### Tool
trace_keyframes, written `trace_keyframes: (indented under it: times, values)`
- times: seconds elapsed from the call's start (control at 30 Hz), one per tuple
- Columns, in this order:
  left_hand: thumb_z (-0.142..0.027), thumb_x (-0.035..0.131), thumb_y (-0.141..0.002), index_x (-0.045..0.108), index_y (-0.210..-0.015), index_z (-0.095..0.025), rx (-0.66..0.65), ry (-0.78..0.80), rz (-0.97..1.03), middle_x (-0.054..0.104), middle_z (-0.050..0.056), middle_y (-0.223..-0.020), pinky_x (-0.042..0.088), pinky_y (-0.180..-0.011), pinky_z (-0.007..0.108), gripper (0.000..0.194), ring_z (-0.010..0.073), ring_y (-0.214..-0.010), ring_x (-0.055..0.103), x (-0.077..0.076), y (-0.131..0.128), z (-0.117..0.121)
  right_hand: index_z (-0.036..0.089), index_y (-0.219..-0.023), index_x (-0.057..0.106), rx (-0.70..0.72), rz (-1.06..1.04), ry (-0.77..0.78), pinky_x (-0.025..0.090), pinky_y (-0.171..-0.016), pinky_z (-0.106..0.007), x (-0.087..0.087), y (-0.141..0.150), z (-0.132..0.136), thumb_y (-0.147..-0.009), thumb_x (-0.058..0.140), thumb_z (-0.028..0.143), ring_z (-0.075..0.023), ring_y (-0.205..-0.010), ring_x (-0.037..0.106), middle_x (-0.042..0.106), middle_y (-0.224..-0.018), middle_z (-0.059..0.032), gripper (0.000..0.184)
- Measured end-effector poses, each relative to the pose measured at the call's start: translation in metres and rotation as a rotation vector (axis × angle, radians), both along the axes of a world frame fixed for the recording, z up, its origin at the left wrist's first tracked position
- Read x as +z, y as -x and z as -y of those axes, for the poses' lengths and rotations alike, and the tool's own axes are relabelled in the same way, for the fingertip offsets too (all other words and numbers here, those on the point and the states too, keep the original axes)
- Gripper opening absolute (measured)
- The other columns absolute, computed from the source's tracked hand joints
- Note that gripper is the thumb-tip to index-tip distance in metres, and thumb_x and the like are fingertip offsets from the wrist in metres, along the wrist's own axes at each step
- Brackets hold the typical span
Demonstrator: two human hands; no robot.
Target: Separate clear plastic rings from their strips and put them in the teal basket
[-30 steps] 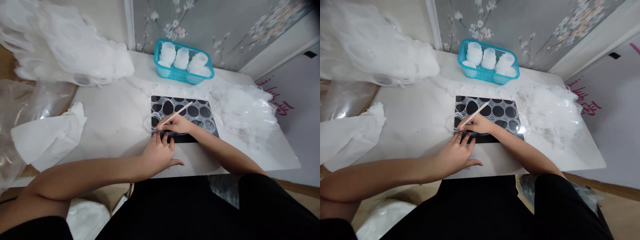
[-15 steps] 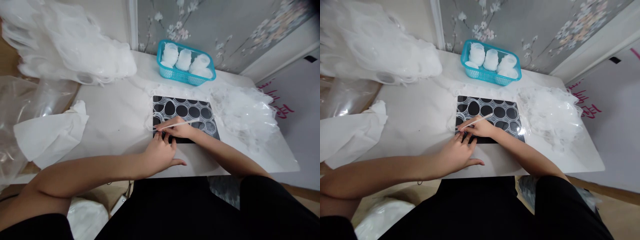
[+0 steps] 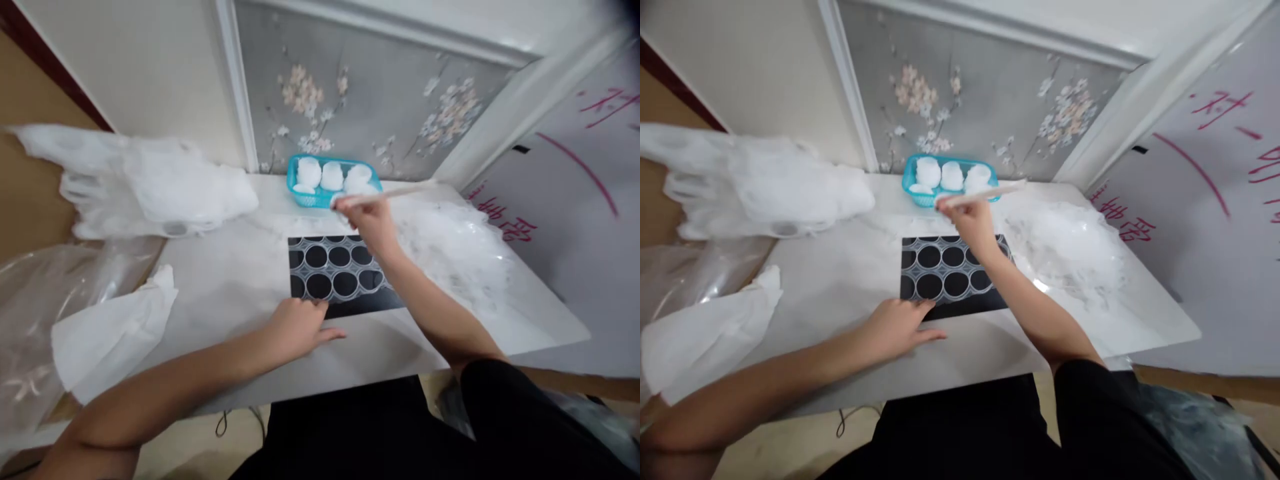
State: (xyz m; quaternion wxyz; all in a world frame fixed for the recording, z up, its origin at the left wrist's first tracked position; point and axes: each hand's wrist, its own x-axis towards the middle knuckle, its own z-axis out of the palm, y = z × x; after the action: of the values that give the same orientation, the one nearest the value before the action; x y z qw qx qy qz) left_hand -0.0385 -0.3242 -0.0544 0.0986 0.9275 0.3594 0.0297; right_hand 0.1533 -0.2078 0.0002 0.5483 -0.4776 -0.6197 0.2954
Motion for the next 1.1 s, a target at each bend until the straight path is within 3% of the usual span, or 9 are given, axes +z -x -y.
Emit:
trace_keyframes:
  times: [0.1, 0.23, 0.37, 0.47, 0.57, 0.73, 0.83, 0.97, 1.1]
  values:
    - [-0.053, 0.055, -0.084, 0.068, -0.098, -0.021, 0.104, 0.004, 0.186, 0.072, 0.004, -0.078, 0.051, -0.064, 0.032, 0.038, 0.0219, -0.071, 0.068, 0.026, 0.003, -0.014, 0.018, -0.075, 0.069, 0.196, -0.357, 0.236, 0.052, -0.058, -0.026, -0.005, -0.007, 0.037, -0.073, 0.073, 0.028, -0.014, -0.067, 0.062, 0.07, -0.076, -0.0037, 0.011]
    - [-0.041, 0.056, -0.086, 0.069, -0.086, -0.023, 0.231, -0.076, 0.618, 0.067, 0.0, -0.071, 0.049, -0.063, 0.025, 0.022, 0.0143, -0.067, 0.061, 0.082, -0.008, -0.023, 0.021, -0.084, 0.068, 0.436, -0.693, 0.485, 0.057, -0.074, -0.026, 0.01, -0.013, 0.054, -0.073, 0.073, 0.027, -0.0141, -0.081, 0.067, 0.072, -0.085, -0.0026, 0.013]
    - [-0.037, 0.055, -0.085, 0.058, -0.063, -0.02, 0.394, -0.108, 0.74, 0.053, -0.003, -0.058, 0.038, -0.048, 0.021, 0.028, 0.0111, -0.056, 0.049, 0.135, -0.031, -0.025, 0.025, -0.09, 0.064, 0.514, -0.822, 0.389, 0.058, -0.085, -0.03, 0.04, -0.019, 0.058, -0.082, 0.065, 0.03, -0.0149, -0.093, 0.067, 0.071, -0.096, -0.0018, 0.01]
    - [-0.04, 0.059, -0.083, 0.057, -0.066, -0.02, 0.476, -0.134, 0.797, 0.045, -0.005, -0.056, 0.034, -0.045, 0.02, 0.025, 0.0099, -0.053, 0.043, 0.156, -0.047, -0.026, 0.027, -0.093, 0.063, 0.508, -0.914, 0.339, 0.058, -0.088, -0.033, 0.053, -0.024, 0.063, -0.084, 0.063, 0.032, -0.0163, -0.099, 0.065, 0.07, -0.1, -0.0015, 0.01]
    - [-0.041, 0.06, -0.082, 0.058, -0.078, -0.021, 0.528, -0.12, 0.851, 0.044, -0.005, -0.059, 0.035, -0.046, 0.019, 0.02, 0.0098, -0.055, 0.043, 0.162, -0.06, -0.025, 0.027, -0.092, 0.064, 0.49, -1.007, 0.339, 0.057, -0.09, -0.031, 0.059, -0.03, 0.067, -0.082, 0.066, 0.029, -0.0162, -0.1, 0.065, 0.069, -0.102, -0.0016, 0.011]
    - [-0.044, 0.059, -0.083, 0.062, -0.088, -0.023, 0.506, -0.091, 0.859, 0.047, -0.004, -0.065, 0.036, -0.049, 0.02, 0.022, 0.011, -0.06, 0.044, 0.155, -0.071, -0.022, 0.024, -0.083, 0.068, 0.541, -1.215, 0.409, 0.054, -0.082, -0.022, 0.071, -0.034, 0.078, -0.08, 0.069, 0.024, -0.012, -0.091, 0.065, 0.07, -0.099, 0.0, 0.004]
    - [-0.046, 0.059, -0.084, 0.066, -0.089, -0.025, 0.445, -0.069, 0.844, 0.053, -0.002, -0.073, 0.038, -0.056, 0.021, 0.023, 0.0111, -0.066, 0.045, 0.149, -0.074, -0.025, 0.022, -0.085, 0.069, 0.589, -1.166, 0.326, 0.05, -0.08, -0.017, 0.075, -0.032, 0.086, -0.082, 0.067, 0.025, -0.009, -0.088, 0.063, 0.069, -0.095, 0.0014, 0.005]
    - [-0.047, 0.061, -0.082, 0.066, -0.091, -0.024, 0.463, -0.077, 0.848, 0.049, -0.003, -0.072, 0.037, -0.058, 0.022, 0.025, 0.0108, -0.066, 0.043, 0.144, -0.075, -0.032, 0.023, -0.089, 0.071, 0.605, -1.076, 0.231, 0.046, -0.088, -0.02, 0.074, -0.032, 0.09, -0.083, 0.067, 0.025, -0.0109, -0.1, 0.059, 0.067, -0.108, 0.0005, 0.007]
    - [-0.047, 0.062, -0.081, 0.066, -0.089, -0.021, 0.385, 0.21, 0.881, 0.041, -0.005, -0.059, 0.03, -0.05, 0.021, 0.028, 0.0085, -0.055, 0.037, 0.136, -0.076, -0.042, 0.023, -0.089, 0.071, 0.6, -1.048, 0.256, 0.046, -0.088, -0.022, 0.072, -0.03, 0.094, -0.081, 0.069, 0.027, -0.0129, -0.105, 0.057, 0.064, -0.115, -0.0011, 0.009]
